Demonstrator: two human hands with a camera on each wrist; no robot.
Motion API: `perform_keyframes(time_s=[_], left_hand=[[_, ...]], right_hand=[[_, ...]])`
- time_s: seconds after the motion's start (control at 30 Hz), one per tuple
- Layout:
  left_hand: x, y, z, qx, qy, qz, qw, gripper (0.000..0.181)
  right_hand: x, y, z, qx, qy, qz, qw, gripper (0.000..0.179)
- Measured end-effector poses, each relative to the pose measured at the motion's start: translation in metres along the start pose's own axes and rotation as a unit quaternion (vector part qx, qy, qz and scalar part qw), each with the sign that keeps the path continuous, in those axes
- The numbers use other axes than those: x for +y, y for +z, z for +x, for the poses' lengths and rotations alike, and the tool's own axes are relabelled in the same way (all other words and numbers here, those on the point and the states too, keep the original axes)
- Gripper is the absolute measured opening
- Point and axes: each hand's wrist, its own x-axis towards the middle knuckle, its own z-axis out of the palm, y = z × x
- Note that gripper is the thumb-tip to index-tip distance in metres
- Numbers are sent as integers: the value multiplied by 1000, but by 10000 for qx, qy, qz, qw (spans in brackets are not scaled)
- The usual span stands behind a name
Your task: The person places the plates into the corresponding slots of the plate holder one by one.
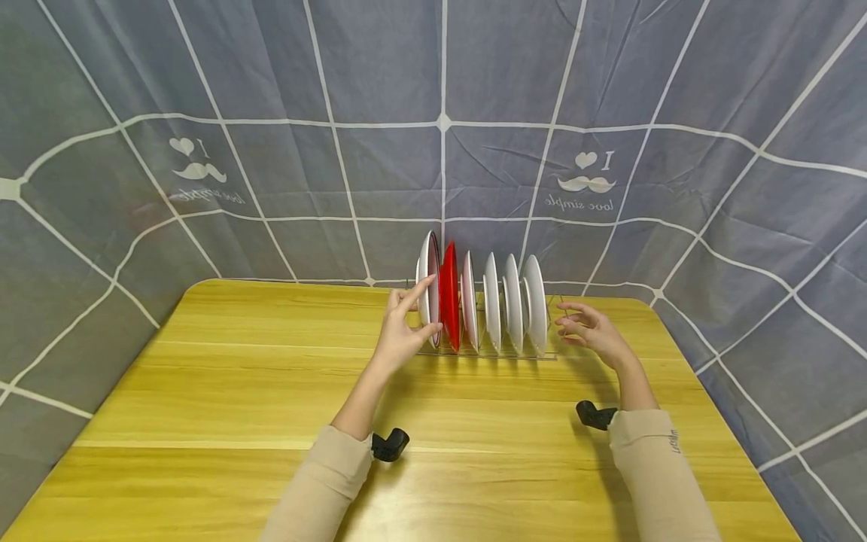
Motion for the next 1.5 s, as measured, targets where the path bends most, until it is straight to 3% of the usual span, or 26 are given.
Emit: perform_keyframes(time_s=[0.43,0.57,0.7,0.8,1.03,1.23,1.37,1.5], left_hand=[[-16,8,-8,-21,-1,-137,9999,69],[-19,10,-14,-17,-181,-288,9994,79],[-44,21,-19,308,-318,-398,9982,94],[-64,32,-23,661,-383,-493,9959,94],[-73,47,-30,757,-644,-1015,9899,91],[-73,47,-29,794,-649,-1391,9849,89],[-62,39,-29,717,-393,-1474,9857,89],[-56,28,-27,635,172,-1416,9877,91]], right_hand=[[2,-1,1,15,61,-105,9999,49],[1,0,1,2,87,-107,9999,49],[1,-1,0,9,95,-95,9999,49],[0,0,-1,-12,84,-47,10000,49],[-1,2,-2,-68,-3,43,10000,48],[0,5,-4,-28,-112,29,9999,46],[1,11,-12,-9,-231,-39,9997,39],[1,23,-24,54,-293,36,9996,30]])
